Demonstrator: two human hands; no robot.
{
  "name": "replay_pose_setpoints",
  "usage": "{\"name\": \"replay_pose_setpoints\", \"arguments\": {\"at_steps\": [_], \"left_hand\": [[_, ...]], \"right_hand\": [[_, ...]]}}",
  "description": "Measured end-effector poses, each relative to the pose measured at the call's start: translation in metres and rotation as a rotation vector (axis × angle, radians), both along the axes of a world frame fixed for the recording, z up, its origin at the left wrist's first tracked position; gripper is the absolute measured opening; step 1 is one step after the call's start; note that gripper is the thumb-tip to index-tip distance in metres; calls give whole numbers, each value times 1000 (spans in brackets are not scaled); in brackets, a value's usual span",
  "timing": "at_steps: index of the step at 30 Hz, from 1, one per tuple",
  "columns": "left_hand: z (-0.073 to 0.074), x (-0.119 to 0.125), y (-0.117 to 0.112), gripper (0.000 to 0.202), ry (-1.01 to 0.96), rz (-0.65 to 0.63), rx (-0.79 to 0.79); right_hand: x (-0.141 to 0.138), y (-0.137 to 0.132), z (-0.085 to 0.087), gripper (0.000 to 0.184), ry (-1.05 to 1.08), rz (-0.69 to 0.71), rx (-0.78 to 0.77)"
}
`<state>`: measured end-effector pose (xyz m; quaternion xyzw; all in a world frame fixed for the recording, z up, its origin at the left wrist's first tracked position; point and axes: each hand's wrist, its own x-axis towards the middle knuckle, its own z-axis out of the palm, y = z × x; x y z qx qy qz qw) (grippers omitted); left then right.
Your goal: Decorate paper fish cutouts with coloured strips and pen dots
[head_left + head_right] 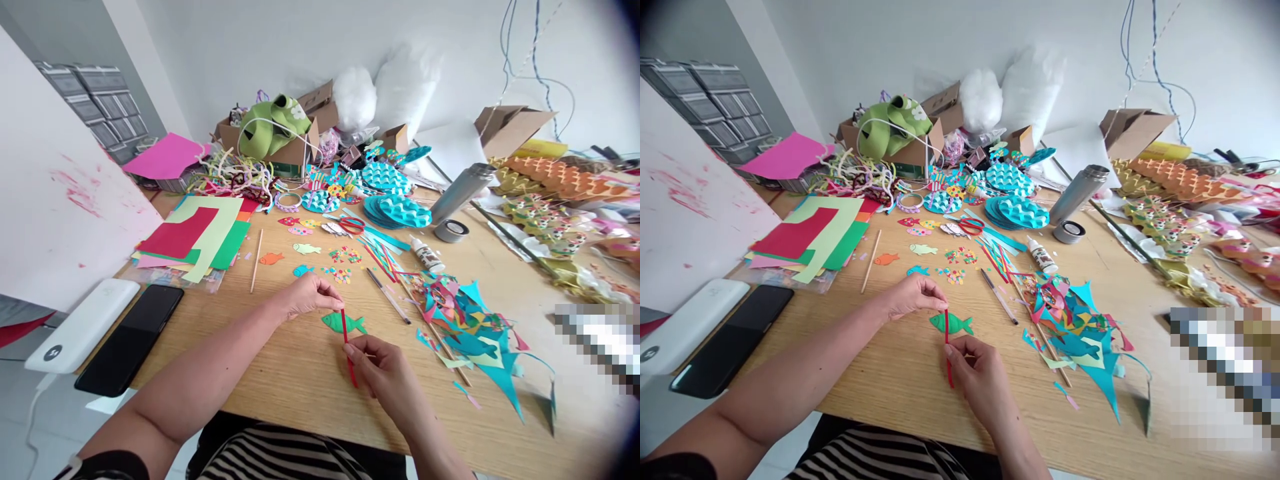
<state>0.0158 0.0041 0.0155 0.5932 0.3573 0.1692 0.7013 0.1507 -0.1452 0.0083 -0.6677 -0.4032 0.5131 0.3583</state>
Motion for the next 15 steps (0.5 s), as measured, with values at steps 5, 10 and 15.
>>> {"name": "replay_pose_setpoints", "arguments": {"at_steps": [5, 10, 15], "left_hand": [[-4, 0, 0, 7, 9, -7, 43], [-12, 0, 2, 9, 87, -41, 203], [-13, 0, 3, 10, 187, -75, 334]], "right_hand": [[-1, 1, -5, 49, -20, -37, 17], [-6, 3, -2, 45, -9, -77, 59], [-10, 5, 0, 45, -56, -83, 115]]}}
